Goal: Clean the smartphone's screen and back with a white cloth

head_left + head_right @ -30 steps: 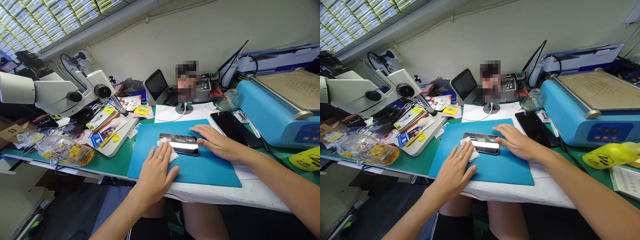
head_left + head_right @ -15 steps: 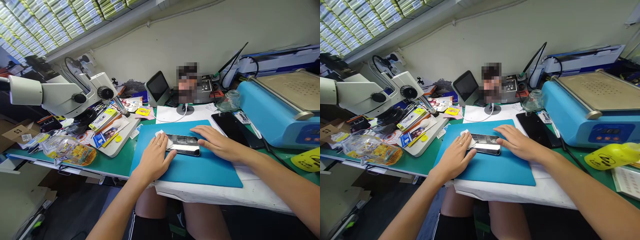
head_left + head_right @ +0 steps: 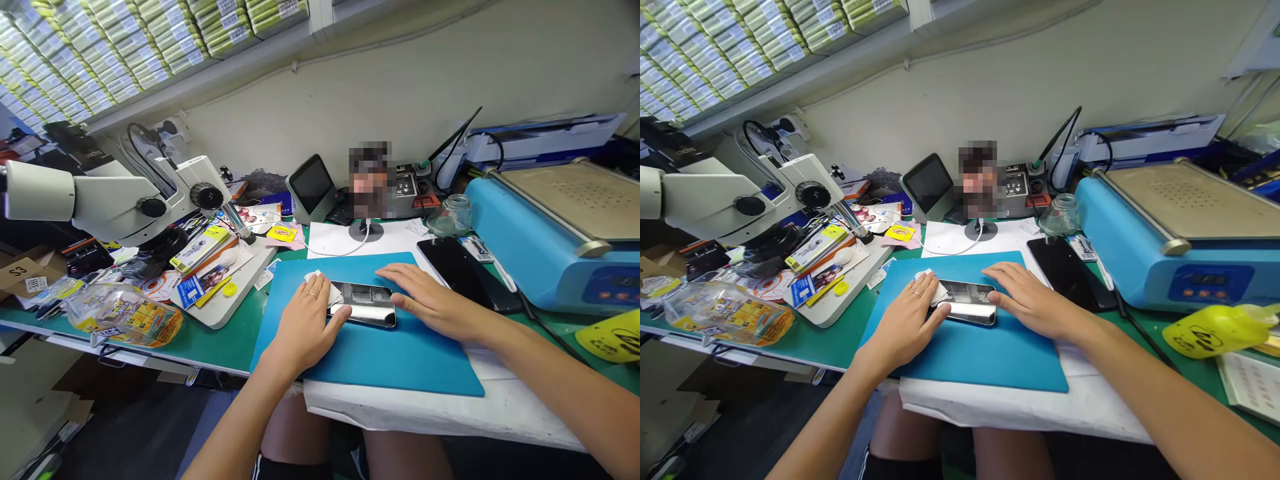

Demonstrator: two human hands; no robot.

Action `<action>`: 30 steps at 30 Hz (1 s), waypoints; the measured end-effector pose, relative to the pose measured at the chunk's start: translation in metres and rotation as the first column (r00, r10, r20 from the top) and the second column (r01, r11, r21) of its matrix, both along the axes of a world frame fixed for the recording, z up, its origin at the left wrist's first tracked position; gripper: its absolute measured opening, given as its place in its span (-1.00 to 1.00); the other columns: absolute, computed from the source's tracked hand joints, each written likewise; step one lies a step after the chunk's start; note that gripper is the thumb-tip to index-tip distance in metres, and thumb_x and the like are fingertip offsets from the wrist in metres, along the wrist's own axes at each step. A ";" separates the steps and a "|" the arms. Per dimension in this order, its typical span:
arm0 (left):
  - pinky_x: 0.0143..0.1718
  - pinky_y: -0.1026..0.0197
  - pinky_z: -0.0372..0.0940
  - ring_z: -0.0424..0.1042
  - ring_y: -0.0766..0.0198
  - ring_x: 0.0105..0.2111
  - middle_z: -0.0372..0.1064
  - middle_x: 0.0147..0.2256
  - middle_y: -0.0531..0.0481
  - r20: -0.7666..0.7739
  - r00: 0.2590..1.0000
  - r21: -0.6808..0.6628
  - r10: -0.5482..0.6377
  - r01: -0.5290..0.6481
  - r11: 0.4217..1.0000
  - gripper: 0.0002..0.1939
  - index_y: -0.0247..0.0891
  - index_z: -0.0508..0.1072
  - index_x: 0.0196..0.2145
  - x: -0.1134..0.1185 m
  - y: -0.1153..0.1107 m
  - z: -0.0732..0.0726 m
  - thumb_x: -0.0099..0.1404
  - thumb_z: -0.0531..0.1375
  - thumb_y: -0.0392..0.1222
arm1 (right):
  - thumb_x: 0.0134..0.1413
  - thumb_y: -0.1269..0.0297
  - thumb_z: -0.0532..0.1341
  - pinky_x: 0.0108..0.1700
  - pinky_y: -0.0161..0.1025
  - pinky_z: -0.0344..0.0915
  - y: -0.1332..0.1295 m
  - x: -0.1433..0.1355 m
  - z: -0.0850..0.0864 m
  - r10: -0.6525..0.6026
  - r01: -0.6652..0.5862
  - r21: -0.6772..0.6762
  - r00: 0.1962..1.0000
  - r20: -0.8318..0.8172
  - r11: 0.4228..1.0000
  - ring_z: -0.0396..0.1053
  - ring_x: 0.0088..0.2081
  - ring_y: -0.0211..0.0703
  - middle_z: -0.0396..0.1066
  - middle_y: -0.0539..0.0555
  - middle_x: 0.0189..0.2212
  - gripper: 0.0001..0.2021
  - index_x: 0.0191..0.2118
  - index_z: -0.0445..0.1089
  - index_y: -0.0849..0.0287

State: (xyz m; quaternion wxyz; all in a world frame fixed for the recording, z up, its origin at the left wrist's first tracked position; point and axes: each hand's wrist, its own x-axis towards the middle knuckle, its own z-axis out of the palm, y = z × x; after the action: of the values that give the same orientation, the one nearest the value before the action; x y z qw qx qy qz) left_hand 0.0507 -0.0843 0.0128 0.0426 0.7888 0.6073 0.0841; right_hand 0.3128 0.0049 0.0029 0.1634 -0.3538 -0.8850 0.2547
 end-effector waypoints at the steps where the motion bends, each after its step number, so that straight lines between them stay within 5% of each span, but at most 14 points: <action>1: 0.35 -0.11 -0.01 -0.09 -0.02 0.39 -0.03 0.36 -0.34 -0.002 1.000 0.001 0.007 -0.007 1.000 -0.31 -0.48 0.11 0.34 0.001 0.003 0.000 0.54 -0.16 0.15 | 0.27 -0.26 -0.06 0.29 0.28 0.09 0.000 0.000 0.001 -0.002 0.002 -0.001 1.000 0.004 1.000 0.12 0.30 0.24 0.25 0.18 0.26 -0.37 0.32 0.19 -0.06; 12: 0.34 -0.12 0.02 -0.15 0.00 0.40 -0.17 0.40 -0.22 -0.019 1.000 0.009 0.017 -0.017 1.000 -0.30 -0.39 -0.04 0.41 -0.005 -0.046 -0.011 0.53 -0.13 0.16 | 0.27 -0.26 -0.06 0.27 0.29 0.10 -0.003 -0.001 0.007 -0.005 0.005 -0.010 1.000 0.024 1.000 0.12 0.29 0.25 0.24 0.20 0.25 -0.36 0.30 0.21 -0.04; 22: 0.35 -0.15 -0.01 -0.16 -0.03 0.39 -0.13 0.38 -0.31 0.034 0.999 -0.007 -0.042 0.042 0.999 -0.28 -0.47 0.04 0.37 0.013 0.002 -0.002 0.53 -0.14 0.18 | 0.29 -0.23 -0.04 0.27 0.24 0.13 0.000 0.001 0.000 -0.003 0.003 0.011 1.000 0.006 1.000 0.15 0.28 0.22 0.28 0.17 0.23 -0.40 0.30 0.21 -0.07; 30: 0.36 -0.13 -0.03 -0.24 -0.01 0.41 -0.27 0.41 -0.19 0.036 0.993 -0.051 -0.108 0.110 0.993 -0.24 -0.37 -0.08 0.42 0.022 -0.056 -0.003 0.50 -0.09 0.21 | 0.28 -0.23 -0.04 0.28 0.30 0.08 0.001 0.001 -0.002 -0.002 0.002 0.016 1.000 0.006 1.000 0.12 0.30 0.25 0.25 0.17 0.26 -0.40 0.30 0.21 -0.09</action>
State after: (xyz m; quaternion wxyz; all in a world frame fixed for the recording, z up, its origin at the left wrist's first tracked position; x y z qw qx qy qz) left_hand 0.0723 -0.1401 0.0102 0.0779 0.8179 0.5645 0.0789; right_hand 0.3134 0.0063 0.0012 0.1641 -0.3540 -0.8871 0.2463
